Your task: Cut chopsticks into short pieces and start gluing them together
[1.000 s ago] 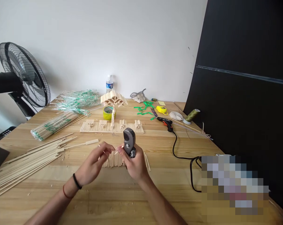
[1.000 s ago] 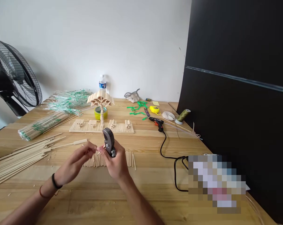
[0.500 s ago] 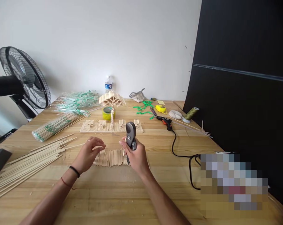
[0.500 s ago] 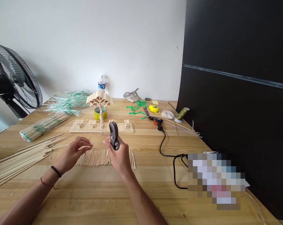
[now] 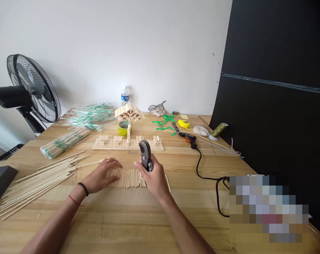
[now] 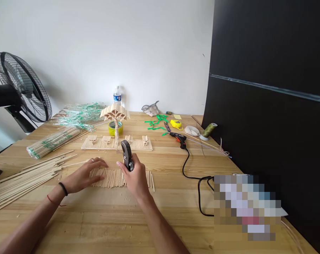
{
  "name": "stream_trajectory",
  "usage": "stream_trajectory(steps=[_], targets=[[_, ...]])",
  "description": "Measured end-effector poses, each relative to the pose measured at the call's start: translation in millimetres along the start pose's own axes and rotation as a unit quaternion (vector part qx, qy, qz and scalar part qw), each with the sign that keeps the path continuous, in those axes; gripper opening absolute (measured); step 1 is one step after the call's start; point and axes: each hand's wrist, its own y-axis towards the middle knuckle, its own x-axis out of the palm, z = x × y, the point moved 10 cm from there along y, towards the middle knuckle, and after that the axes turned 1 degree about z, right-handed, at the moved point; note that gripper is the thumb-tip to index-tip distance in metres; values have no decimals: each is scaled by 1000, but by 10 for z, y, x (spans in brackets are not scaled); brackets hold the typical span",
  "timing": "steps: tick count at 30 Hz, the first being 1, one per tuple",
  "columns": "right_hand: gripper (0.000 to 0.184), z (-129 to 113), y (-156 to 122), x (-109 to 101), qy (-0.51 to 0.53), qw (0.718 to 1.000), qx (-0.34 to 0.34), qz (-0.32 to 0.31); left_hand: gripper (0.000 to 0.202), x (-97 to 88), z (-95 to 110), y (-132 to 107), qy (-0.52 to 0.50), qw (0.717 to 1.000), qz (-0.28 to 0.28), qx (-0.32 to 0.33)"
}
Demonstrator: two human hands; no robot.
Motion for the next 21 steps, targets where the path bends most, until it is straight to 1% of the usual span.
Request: stream_trajectory(steps=[2, 5, 7, 11, 21], targets=[[31, 9, -1, 14, -4, 1000, -3, -6, 29, 42, -50, -5, 18, 1000, -16, -10], [30, 23, -2, 21, -14, 1000, -9, -7, 29, 55, -167, -4, 45, 998, -13, -44], [28, 30, -3, 28, -20, 1000, -12, -10, 31, 60, -210, 0, 52, 997, -12, -53], [27, 21, -5, 41, -30, 999, -20, -14, 34, 67, -225, 9, 56, 997, -13, -45], [29, -18, -10, 66, -46, 998, -30, -23, 25, 84, -202, 25, 69, 997, 2, -36]])
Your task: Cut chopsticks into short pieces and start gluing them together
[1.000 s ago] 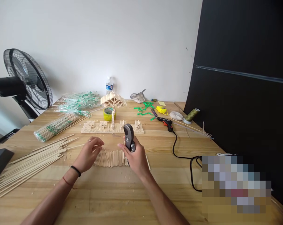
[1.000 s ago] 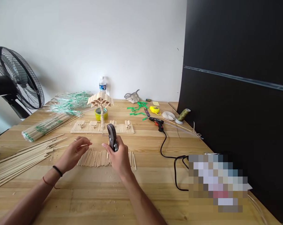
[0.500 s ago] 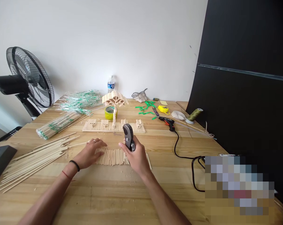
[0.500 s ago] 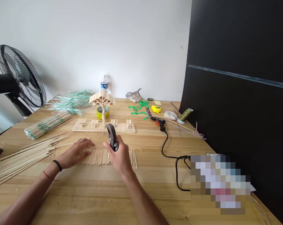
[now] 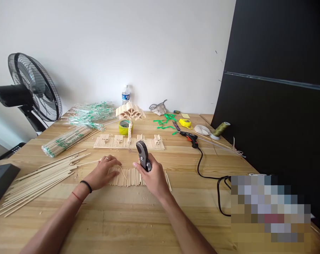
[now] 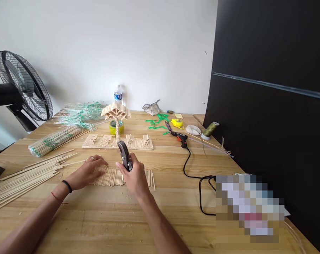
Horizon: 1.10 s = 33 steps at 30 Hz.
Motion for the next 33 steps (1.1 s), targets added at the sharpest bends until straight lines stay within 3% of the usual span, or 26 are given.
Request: stream_trajectory(steps=[11, 17, 33], targets=[[25, 34, -24, 88, -2, 999, 9, -30, 20, -27, 72, 1, 18, 999, 18, -18], [22, 41, -26, 94, -5, 999, 11, -32, 32, 74, 170, -4, 48, 997, 55, -35], [19, 22, -18, 101, -23, 999, -1, -34, 34, 158, 430, -53, 17, 999, 40, 26]])
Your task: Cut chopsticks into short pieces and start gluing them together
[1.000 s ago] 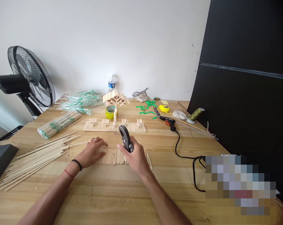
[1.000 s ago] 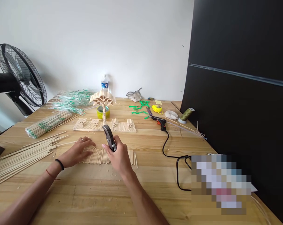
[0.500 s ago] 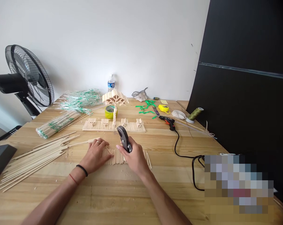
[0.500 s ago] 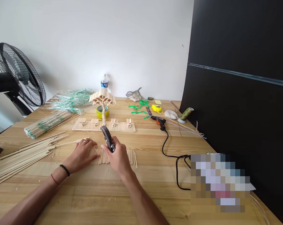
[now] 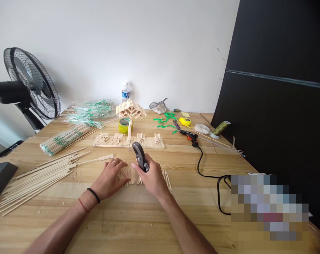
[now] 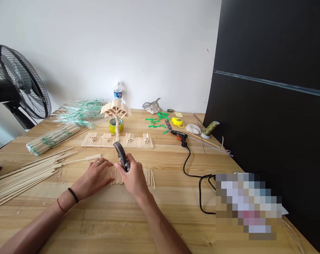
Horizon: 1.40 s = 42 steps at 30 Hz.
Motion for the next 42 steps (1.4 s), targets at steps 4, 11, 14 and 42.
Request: stream_trajectory(steps=[4, 11, 14, 42], targets=[[20, 0, 0, -1, 7, 1000, 0, -4, 35, 51, 36, -2, -29, 1000, -11, 8], [19, 4, 2, -6, 6, 1000, -2, -3, 44, 35, 109, -19, -72, 996, -26, 40], [18, 10, 2, -9, 6, 1000, -3, -1, 41, -49, 78, -13, -39, 999, 0, 34], [17, 2, 3, -7, 5, 1000, -7, -5, 47, -21, 139, -24, -45, 997, 48, 44]])
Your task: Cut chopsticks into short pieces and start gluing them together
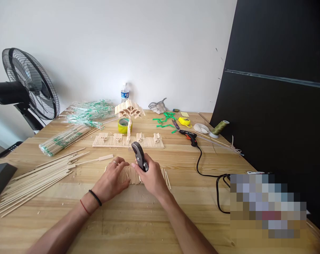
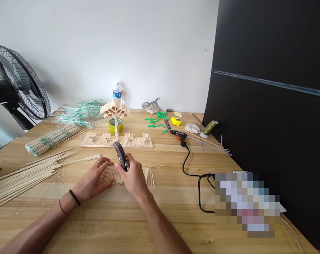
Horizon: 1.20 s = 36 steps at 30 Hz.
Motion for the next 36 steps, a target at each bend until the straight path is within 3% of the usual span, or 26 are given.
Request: stream_trajectory(steps=[8, 15, 26, 30, 36], targets=[[17, -3, -6, -1, 2, 1000, 3, 0, 57, 101, 108, -24, -34, 995, -86, 32], [16, -6, -6, -3, 2, 1000, 5, -3, 58, 102, 90, -16, -32, 994, -98, 31], [17, 61, 15, -19, -17, 1000, 15, 6, 41, 74, 116, -11, 24, 994, -93, 60], [12, 139, 40, -37, -112, 993, 36, 3, 33, 87, 91, -14, 30, 993, -94, 59], [12, 223, 41, 26, -253, 964, 65, -56, 35, 84, 92, -6, 41, 993, -92, 59]])
